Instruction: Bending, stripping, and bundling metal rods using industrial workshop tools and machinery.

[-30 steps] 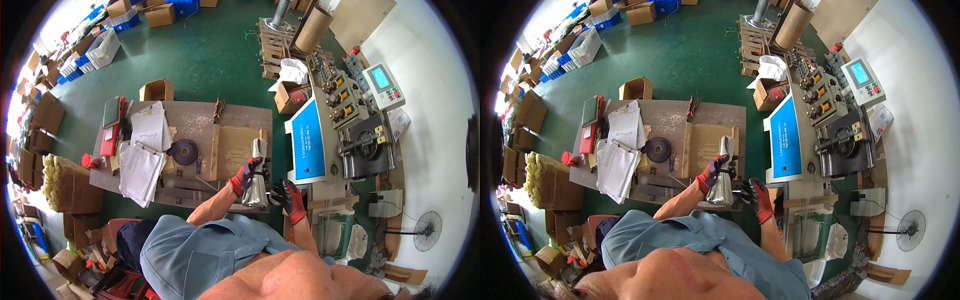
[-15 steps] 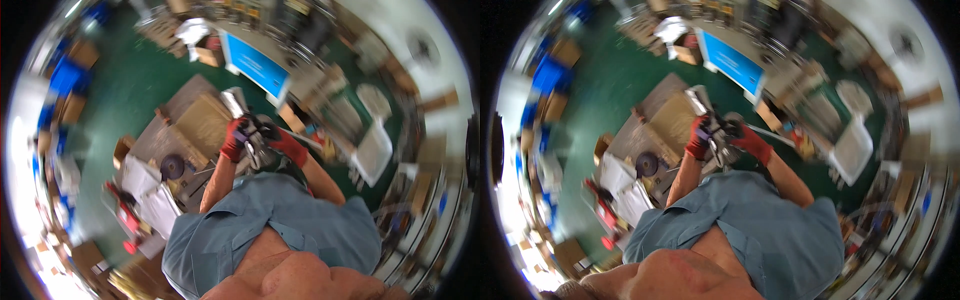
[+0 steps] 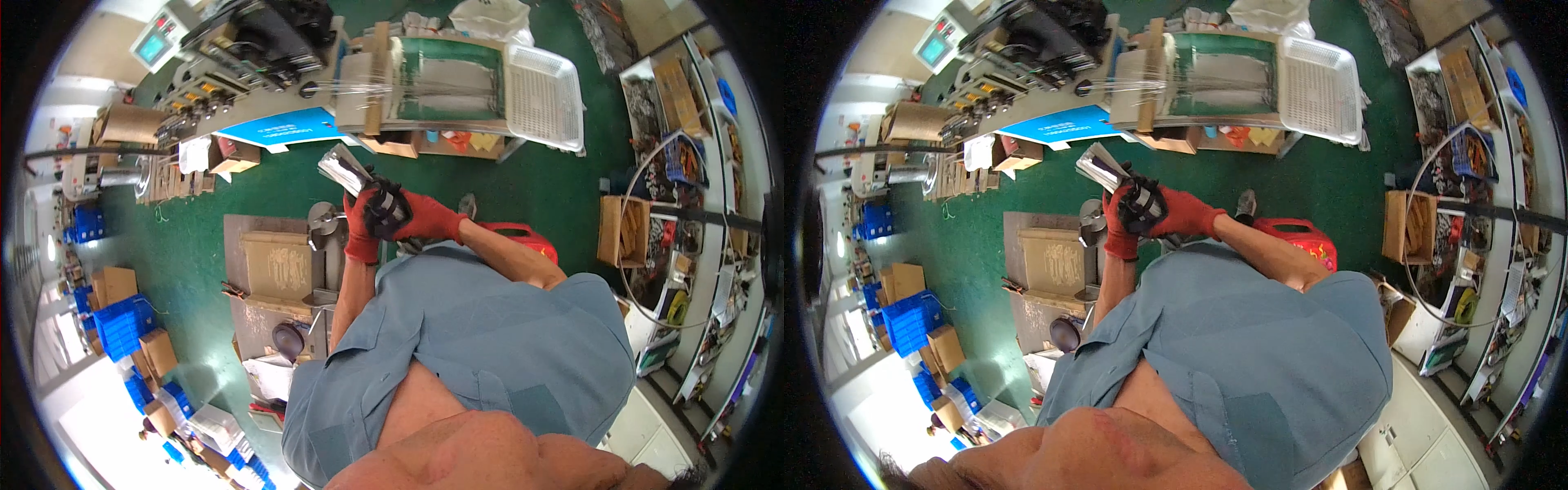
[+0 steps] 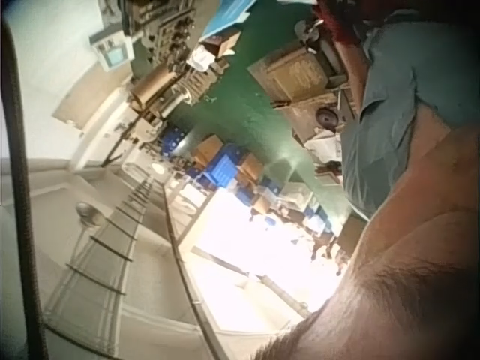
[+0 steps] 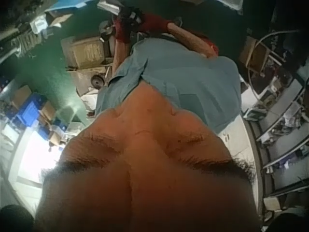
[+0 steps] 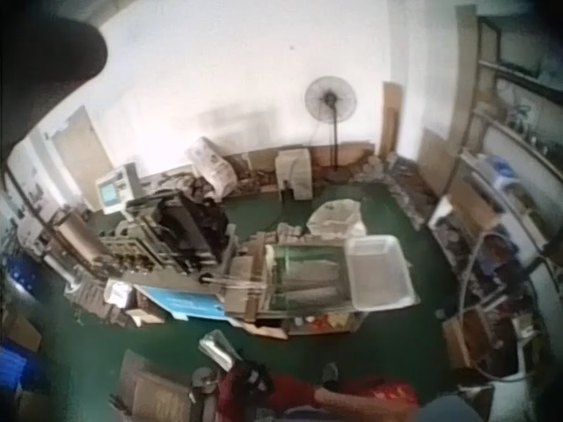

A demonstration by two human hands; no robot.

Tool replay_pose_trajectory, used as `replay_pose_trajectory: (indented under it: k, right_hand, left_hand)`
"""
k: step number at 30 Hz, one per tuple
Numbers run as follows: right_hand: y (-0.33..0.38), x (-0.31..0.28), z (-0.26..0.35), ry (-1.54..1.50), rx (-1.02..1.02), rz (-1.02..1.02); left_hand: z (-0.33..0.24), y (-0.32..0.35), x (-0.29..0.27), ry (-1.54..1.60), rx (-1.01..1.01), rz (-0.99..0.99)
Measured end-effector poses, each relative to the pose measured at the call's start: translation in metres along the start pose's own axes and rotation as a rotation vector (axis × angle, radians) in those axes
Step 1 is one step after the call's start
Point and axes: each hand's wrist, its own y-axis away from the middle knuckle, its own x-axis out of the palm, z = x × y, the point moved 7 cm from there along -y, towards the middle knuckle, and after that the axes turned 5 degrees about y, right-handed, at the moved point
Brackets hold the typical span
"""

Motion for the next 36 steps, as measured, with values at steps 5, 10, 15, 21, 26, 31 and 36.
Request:
replay_pose_trajectory:
  k: [5, 10, 15, 21, 26, 31, 36]
  right_hand:
    - [0.019, -0.076, -0.047, -0.097, 0.050, -0.112]
    - [0.051, -0.136, -0.088, -0.104, 0.201, -0.330]
    - [0.091, -0.176, -0.137, -0.083, 0.326, -0.630]
    - [0.158, -0.214, -0.160, -0.340, 0.281, -0.981]
    - [0.236, -0.243, -0.260, -0.956, 0.432, -1.128]
    - [0.315, -0.317, -0.390, -0.917, 0.645, -1.207]
    - [0.376, -0.401, -0.601, -1.287, 0.452, -1.212]
  left_hand:
    - [0.059, -0.035, 0.072, -0.126, -0.128, 0.017]
    - [0.115, -0.067, 0.158, -0.248, -0.240, 0.197]
    - [0.178, -0.089, 0.212, -0.340, -0.440, 0.381]
    - [0.228, -0.100, 0.284, -0.486, -0.601, 0.765]
    - [0.266, -0.125, 0.273, -0.633, -0.719, 0.860]
    - [0.314, -0.139, 0.190, -1.088, -0.917, 0.752]
    - [0.377, -0.138, 0.115, -1.157, -1.005, 0.224]
